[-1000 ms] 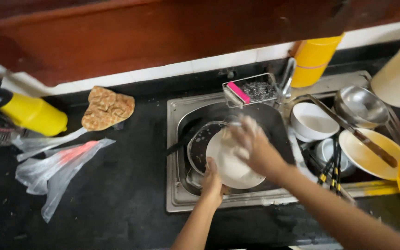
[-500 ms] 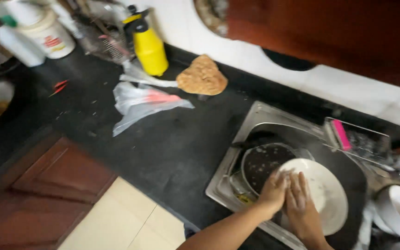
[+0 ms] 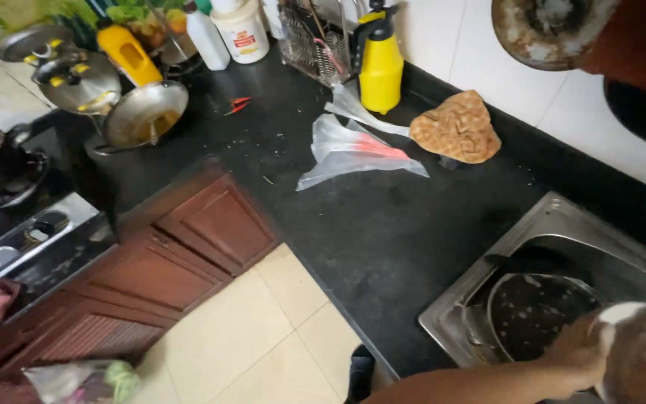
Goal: Washing a plate and a bowl in a sink using a sponge and running water
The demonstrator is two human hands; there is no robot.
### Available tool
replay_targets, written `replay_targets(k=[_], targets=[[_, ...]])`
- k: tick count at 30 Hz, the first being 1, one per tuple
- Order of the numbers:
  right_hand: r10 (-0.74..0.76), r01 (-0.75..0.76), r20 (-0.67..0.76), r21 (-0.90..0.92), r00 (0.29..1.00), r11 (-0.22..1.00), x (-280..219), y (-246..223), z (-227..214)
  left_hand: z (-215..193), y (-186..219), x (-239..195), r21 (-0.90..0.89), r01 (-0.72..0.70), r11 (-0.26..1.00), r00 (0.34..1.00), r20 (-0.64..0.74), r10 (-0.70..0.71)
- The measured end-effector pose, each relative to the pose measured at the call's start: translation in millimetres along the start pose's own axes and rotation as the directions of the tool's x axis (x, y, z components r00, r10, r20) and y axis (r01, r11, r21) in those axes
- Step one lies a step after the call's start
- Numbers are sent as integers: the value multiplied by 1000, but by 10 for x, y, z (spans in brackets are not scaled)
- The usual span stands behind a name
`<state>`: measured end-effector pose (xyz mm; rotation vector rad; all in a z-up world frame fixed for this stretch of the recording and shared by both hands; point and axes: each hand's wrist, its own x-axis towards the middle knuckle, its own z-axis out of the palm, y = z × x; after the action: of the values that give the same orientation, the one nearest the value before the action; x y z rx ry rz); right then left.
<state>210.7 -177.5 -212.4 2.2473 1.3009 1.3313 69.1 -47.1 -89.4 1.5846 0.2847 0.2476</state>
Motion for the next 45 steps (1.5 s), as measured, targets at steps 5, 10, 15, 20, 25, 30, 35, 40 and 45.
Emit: replay_targets(k=[5, 10, 15, 20, 25, 30, 35, 40, 45], targets=[[-80, -25, 91, 801, 993, 598, -176, -162, -180, -516, 1007, -242, -166, 603, 780, 798, 110, -593], [253, -480, 459, 488, 852, 729, 534, 160, -956, 99, -465, 118, 61, 240, 969, 971, -37, -238], [25, -686, 729, 631, 684, 363, 259, -157, -906, -192, 107, -88, -99, 184, 978, 970, -140, -197], [349, -653, 656, 297, 670, 697, 422, 229, -1095, -240, 137, -168, -24, 22, 999, 993, -113, -25], [286, -869, 821, 482, 494, 113, 877, -105, -1634, -391, 743, -412, -74, 202, 977, 979, 49, -198], [287, -448, 584, 149, 759, 882, 273, 85, -1087, -321, 338, -236, 66, 170, 983, 983, 64, -174], [226, -992, 967, 124, 119, -8, 1769, 128, -2361, -325, 857, -502, -57, 285, 957, 958, 49, -283], [456, -890, 836, 81, 307, 449, 753, 518, -1520, -335, 764, -437, -87, 373, 924, 927, -4, -375], [440, -982, 898, 90, 7, -168, 545, 347, -2053, -318, 273, -442, -324, 556, 765, 746, -212, -632]])
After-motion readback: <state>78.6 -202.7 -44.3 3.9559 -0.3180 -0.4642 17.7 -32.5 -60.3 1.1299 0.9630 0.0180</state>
